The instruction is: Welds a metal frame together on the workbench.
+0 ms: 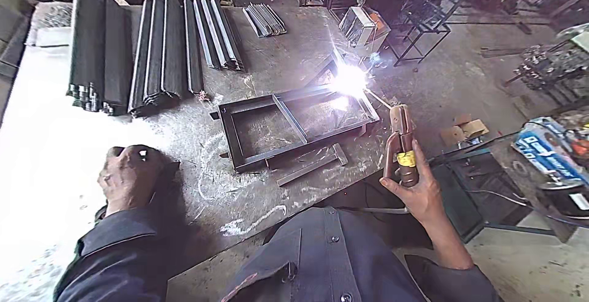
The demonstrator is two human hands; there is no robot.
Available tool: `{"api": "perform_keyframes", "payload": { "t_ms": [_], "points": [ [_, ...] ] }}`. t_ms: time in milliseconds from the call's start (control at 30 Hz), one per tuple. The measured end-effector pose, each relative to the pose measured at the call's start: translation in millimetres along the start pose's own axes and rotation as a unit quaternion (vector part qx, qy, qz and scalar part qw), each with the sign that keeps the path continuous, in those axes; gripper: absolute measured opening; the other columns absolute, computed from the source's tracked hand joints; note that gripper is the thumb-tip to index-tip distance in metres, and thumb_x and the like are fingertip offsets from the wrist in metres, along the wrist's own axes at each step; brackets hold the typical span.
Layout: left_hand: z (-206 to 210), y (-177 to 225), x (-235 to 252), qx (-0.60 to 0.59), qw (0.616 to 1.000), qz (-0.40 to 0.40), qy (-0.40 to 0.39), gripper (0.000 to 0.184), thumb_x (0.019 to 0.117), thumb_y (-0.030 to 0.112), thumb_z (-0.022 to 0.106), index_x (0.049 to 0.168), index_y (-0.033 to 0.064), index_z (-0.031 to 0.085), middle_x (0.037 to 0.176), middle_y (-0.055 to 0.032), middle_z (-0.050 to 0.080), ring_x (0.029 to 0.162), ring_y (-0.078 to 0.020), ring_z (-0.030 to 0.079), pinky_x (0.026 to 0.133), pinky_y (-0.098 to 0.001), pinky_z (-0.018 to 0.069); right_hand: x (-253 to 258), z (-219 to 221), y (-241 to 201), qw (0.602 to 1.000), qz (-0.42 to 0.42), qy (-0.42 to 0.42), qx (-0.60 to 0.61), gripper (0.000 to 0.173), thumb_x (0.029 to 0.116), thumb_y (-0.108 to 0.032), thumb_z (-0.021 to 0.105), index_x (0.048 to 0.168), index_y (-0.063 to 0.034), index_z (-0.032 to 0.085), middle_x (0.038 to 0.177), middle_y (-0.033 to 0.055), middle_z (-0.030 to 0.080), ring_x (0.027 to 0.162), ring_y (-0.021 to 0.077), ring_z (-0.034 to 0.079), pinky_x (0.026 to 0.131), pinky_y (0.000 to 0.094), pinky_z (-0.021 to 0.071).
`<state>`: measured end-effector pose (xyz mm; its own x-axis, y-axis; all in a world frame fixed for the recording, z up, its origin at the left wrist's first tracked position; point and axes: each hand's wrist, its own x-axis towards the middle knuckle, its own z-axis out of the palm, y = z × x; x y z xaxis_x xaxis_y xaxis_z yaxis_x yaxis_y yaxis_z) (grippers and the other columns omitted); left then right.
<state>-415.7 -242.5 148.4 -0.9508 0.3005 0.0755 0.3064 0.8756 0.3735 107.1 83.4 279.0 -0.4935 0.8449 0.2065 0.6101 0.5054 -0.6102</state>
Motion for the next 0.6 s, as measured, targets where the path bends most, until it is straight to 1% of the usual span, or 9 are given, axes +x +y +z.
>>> {"api": "perform_keyframes", "payload": {
  "t_ms": [133,233,267,300,333,367,433,500,600],
  "points": [
    [4.2,-7.4,5.4,0.02,1.0,-0.007,-0.012,0.043,0.1045,0.042,0.047,0.121,0.0089,0.069,0.135,-0.0275,0.06,0.121,-0.0512,0.06,0.094,-0.0755,0.0447,0.2,-0.9,1.3,1.0,-0.007,0.002,-0.006,0.121,0.0716,-0.069,0.081,0.162,-0.0073,0.029,0.119,0.012,0.068,0.089,0.0099,0.067,0.08,0.0318,0.0588],
    [3.9,-5.6,4.2,0.016,1.0,-0.008,-0.013,0.044,0.1049,0.041,0.047,0.122,0.0067,0.068,0.135,-0.0282,0.059,0.122,-0.052,0.059,0.094,-0.0762,0.044,1.3,-1.6,0.4,1.0,-0.002,0.004,-0.01,0.121,0.0709,-0.07,0.08,0.162,-0.0082,0.029,0.118,0.0112,0.068,0.089,0.0097,0.067,0.08,0.0325,0.0589],
    [4.8,-4.0,2.5,0.012,1.0,-0.01,-0.007,0.045,0.1051,0.041,0.046,0.122,0.0058,0.068,0.135,-0.0287,0.059,0.123,-0.0524,0.058,0.094,-0.0768,0.0434,1.2,-1.8,0.0,1.0,-0.004,0.006,-0.006,0.12,0.0714,-0.069,0.08,0.162,-0.0083,0.029,0.121,0.0118,0.068,0.092,0.0101,0.067,0.081,0.0333,0.0588],
    [6.1,-1.9,1.1,0.022,1.0,-0.021,-0.003,0.046,0.1049,0.044,0.043,0.123,0.0088,0.068,0.136,-0.0256,0.06,0.124,-0.0493,0.059,0.095,-0.0747,0.0452,0.7,-2.2,-0.2,1.0,-0.009,0.012,-0.001,0.119,0.0719,-0.067,0.081,0.162,-0.0085,0.029,0.127,0.0127,0.067,0.096,0.0101,0.068,0.084,0.0336,0.0589],
    [4.8,-0.7,0.9,0.02,1.0,-0.02,-0.002,0.046,0.1052,0.044,0.043,0.123,0.009,0.067,0.136,-0.0257,0.06,0.124,-0.0488,0.058,0.096,-0.0741,0.0456,0.7,-1.9,-0.4,1.0,-0.017,0.017,0.01,0.119,0.0726,-0.067,0.081,0.162,-0.0071,0.029,0.13,0.0127,0.065,0.099,0.0079,0.067,0.086,0.03,0.0585],
    [0.7,0.1,-0.4,0.001,1.0,-0.004,-0.002,0.045,0.106,0.039,0.046,0.123,0.0043,0.067,0.135,-0.0302,0.059,0.125,-0.0523,0.057,0.097,-0.0758,0.0436,0.4,-1.8,-1.2,0.999,-0.026,0.021,0.023,0.12,0.0729,-0.066,0.082,0.161,-0.0036,0.028,0.134,0.0146,0.062,0.102,0.0067,0.065,0.088,0.0269,0.0563],
    [-5.7,4.2,-4.2,-0.018,1.0,0.01,-0.004,0.044,0.105,0.036,0.048,0.122,-0.0006,0.066,0.134,-0.0347,0.056,0.125,-0.0565,0.054,0.097,-0.078,0.041,-0.4,-3.1,-2.5,0.999,-0.03,0.025,0.033,0.122,0.0722,-0.065,0.083,0.16,-0.0004,0.028,0.13,0.0146,0.063,0.097,0.0051,0.064,0.085,0.0235,0.0556],
    [-3.3,1.2,-0.8,-0.019,1.0,0.013,-0.003,0.044,0.1042,0.036,0.049,0.121,-0.0006,0.066,0.134,-0.0346,0.056,0.125,-0.0563,0.054,0.097,-0.0779,0.041,-0.5,-4.9,-1.9,0.999,-0.019,0.016,0.029,0.122,0.0716,-0.066,0.083,0.161,-0.0025,0.028,0.123,0.0114,0.065,0.09,0.0044,0.063,0.08,0.0232,0.0561],
    [0.4,-4.7,2.6,-0.022,1.0,0.016,0.0,0.043,0.1038,0.036,0.05,0.12,-0.0006,0.067,0.134,-0.0346,0.056,0.123,-0.0567,0.055,0.096,-0.0789,0.0409,1.0,-5.5,-2.0,1.0,-0.008,0.005,0.018,0.12,0.0721,-0.064,0.083,0.161,-0.0048,0.028,0.124,0.0131,0.066,0.091,0.0068,0.065,0.081,0.0269,0.0571]
  ]
}}
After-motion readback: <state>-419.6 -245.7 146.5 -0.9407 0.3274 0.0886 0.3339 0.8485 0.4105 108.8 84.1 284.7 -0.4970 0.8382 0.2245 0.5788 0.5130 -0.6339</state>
